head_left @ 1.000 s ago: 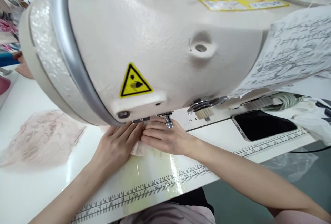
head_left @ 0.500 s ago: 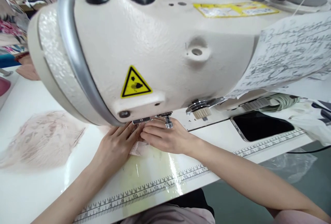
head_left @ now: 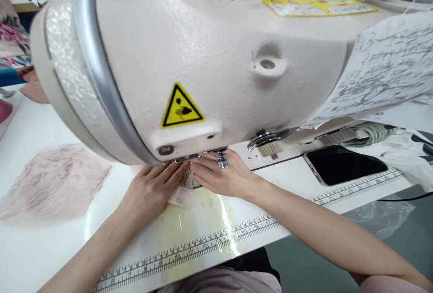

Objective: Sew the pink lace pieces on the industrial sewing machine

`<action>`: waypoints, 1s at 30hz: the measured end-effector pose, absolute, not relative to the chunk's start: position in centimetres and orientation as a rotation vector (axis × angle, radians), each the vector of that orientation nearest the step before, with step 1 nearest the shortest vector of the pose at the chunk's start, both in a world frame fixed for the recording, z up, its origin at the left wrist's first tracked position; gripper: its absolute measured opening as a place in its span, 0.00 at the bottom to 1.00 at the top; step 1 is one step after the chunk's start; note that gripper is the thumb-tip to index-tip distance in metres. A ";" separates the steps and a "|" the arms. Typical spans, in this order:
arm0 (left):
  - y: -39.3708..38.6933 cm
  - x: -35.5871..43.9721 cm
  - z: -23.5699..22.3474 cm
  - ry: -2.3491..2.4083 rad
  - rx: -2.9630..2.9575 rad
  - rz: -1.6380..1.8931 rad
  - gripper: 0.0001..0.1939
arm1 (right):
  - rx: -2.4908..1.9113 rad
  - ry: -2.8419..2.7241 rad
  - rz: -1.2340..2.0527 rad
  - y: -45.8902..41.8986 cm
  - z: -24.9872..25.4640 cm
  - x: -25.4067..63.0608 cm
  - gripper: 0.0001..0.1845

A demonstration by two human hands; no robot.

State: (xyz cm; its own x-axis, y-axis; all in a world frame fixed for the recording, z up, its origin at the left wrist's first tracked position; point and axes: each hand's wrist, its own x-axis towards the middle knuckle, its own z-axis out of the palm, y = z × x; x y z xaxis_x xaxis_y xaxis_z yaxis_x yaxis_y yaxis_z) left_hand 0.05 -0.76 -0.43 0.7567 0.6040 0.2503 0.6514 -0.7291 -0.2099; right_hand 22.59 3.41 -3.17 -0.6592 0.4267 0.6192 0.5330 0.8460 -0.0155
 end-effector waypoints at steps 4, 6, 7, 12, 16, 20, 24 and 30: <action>-0.7 -0.3 -0.6 -1.021 -2.697 -0.244 0.27 | -0.714 -2.422 -0.264 3.2 -3.0 22.6 0.10; -0.6 -0.7 -0.7 -1.035 -2.728 -0.236 0.28 | -0.731 -2.421 -0.308 3.0 -2.9 22.5 0.10; -0.5 -1.0 -0.7 -1.041 -2.751 -0.230 0.29 | -0.735 -2.418 -0.334 2.9 -2.9 22.5 0.10; 0.0 -1.9 -0.6 -1.093 -2.835 -0.224 0.30 | -0.723 -2.406 -0.453 2.7 -2.9 22.2 0.10; 0.2 -2.1 -0.4 -1.117 -2.849 -0.251 0.30 | -0.703 -2.393 -0.486 2.8 -3.1 22.2 0.10; 0.3 -2.2 -0.2 -1.111 -2.869 -0.253 0.30 | -0.694 -2.397 -0.459 2.8 -3.0 22.2 0.10; 0.5 -2.2 -0.2 -1.106 -2.860 -0.259 0.32 | -0.697 -2.409 -0.464 2.8 -2.8 22.1 0.11; 0.4 -1.8 -0.3 -1.123 -2.797 -0.216 0.30 | -0.718 -2.363 -0.536 2.8 -2.6 22.1 0.09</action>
State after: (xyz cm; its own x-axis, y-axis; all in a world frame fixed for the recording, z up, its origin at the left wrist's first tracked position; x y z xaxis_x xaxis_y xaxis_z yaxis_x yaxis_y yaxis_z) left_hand -1.83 0.45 -0.31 0.7148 0.6768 0.1763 0.6939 -0.7178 -0.0578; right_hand 22.06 2.78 -2.63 -0.6703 0.3607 0.6485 0.6051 0.7716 0.1963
